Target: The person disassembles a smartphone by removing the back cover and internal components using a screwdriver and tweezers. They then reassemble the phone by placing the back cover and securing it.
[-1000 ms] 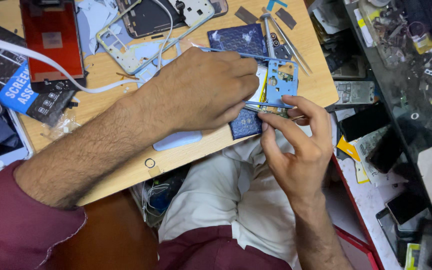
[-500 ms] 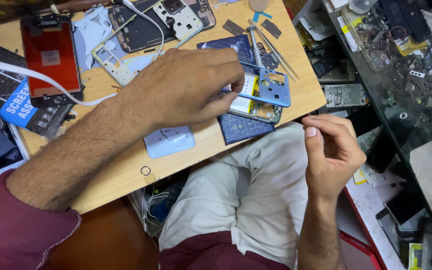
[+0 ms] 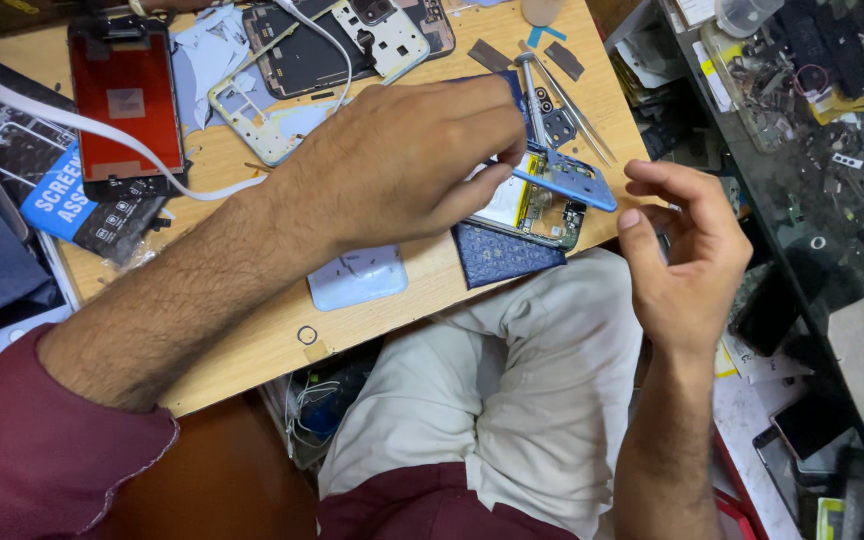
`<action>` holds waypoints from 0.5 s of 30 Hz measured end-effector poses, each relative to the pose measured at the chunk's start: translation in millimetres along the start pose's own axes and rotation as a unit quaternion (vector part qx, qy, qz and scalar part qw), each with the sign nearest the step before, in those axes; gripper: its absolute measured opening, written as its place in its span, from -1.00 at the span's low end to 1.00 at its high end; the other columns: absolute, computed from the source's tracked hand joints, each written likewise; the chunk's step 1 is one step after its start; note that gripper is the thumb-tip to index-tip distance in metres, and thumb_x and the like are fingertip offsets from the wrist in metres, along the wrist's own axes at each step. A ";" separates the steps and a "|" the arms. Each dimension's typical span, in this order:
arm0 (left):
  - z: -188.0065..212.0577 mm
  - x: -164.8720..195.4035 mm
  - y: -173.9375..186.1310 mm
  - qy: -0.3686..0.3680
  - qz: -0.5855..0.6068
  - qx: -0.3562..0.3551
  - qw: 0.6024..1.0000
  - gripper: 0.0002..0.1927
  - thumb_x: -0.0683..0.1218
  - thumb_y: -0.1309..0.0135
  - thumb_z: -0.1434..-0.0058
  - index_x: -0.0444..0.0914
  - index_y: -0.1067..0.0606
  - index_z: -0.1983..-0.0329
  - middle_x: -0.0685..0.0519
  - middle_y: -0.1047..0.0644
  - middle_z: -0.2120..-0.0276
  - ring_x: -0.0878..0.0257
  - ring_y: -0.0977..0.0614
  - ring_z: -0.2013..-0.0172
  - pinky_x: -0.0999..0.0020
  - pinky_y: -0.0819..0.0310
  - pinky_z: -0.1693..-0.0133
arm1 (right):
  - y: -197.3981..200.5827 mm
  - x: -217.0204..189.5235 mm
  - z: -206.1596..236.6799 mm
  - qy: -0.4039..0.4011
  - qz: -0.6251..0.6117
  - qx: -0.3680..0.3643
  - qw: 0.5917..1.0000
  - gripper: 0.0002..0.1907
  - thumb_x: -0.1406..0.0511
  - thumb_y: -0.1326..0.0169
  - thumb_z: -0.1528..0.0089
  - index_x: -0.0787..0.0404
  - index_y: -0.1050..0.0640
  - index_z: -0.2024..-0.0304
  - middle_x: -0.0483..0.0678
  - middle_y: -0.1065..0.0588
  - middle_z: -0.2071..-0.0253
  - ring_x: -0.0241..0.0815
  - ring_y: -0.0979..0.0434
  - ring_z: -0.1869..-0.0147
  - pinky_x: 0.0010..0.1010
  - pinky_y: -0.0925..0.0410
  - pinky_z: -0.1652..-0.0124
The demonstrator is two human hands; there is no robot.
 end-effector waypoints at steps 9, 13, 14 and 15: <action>-6.1 -9.6 5.5 0.004 0.058 0.063 0.996 -0.87 -0.17 -0.15 -0.45 -0.30 -0.44 0.09 -0.02 -0.48 0.13 0.07 -0.62 0.14 0.18 -0.53 0.15 | -19.2 6.9 -24.0 0.028 -0.008 0.008 1.000 -0.84 0.51 -0.18 -0.51 0.42 -0.52 -0.12 0.03 -0.57 -0.08 -0.26 -0.61 -0.17 -0.46 -0.48 -0.23; -8.7 -5.6 14.9 0.013 0.061 0.090 0.994 -0.84 -0.18 -0.18 -0.43 -0.29 -0.45 0.04 -0.02 -0.50 0.13 0.06 -0.60 0.13 0.14 -0.48 0.16 | -15.4 8.8 -30.9 0.029 -0.051 0.031 0.998 -0.88 0.48 -0.22 -0.54 0.44 -0.54 -0.06 0.03 -0.60 0.04 -0.29 -0.62 -0.05 -0.51 -0.48 -0.12; -8.0 -1.3 19.4 -0.007 0.031 0.112 0.993 -0.82 -0.19 -0.18 -0.40 -0.30 -0.44 0.03 -0.02 -0.49 0.11 0.03 -0.57 0.08 0.11 -0.46 0.09 | -13.9 7.7 -32.0 0.029 -0.075 0.027 0.996 -0.87 0.47 -0.22 -0.54 0.44 -0.53 -0.04 0.05 -0.61 0.03 -0.29 -0.64 -0.05 -0.51 -0.49 -0.13; -6.4 3.2 23.8 -0.027 0.002 0.133 0.991 -0.80 -0.20 -0.19 -0.37 -0.30 -0.44 0.02 -0.03 -0.47 0.08 0.01 -0.55 0.02 0.09 -0.44 0.01 | -12.2 6.5 -32.6 0.022 -0.094 0.028 0.995 -0.87 0.46 -0.22 -0.53 0.44 -0.52 -0.03 0.06 -0.61 0.04 -0.28 -0.65 -0.04 -0.51 -0.50 -0.13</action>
Point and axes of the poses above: each hand's wrist, its own z-axis away from the middle knuckle, its own y-axis out of the back of the hand, x = y × z, the point moved 5 cm from there along -z, towards the middle knuckle
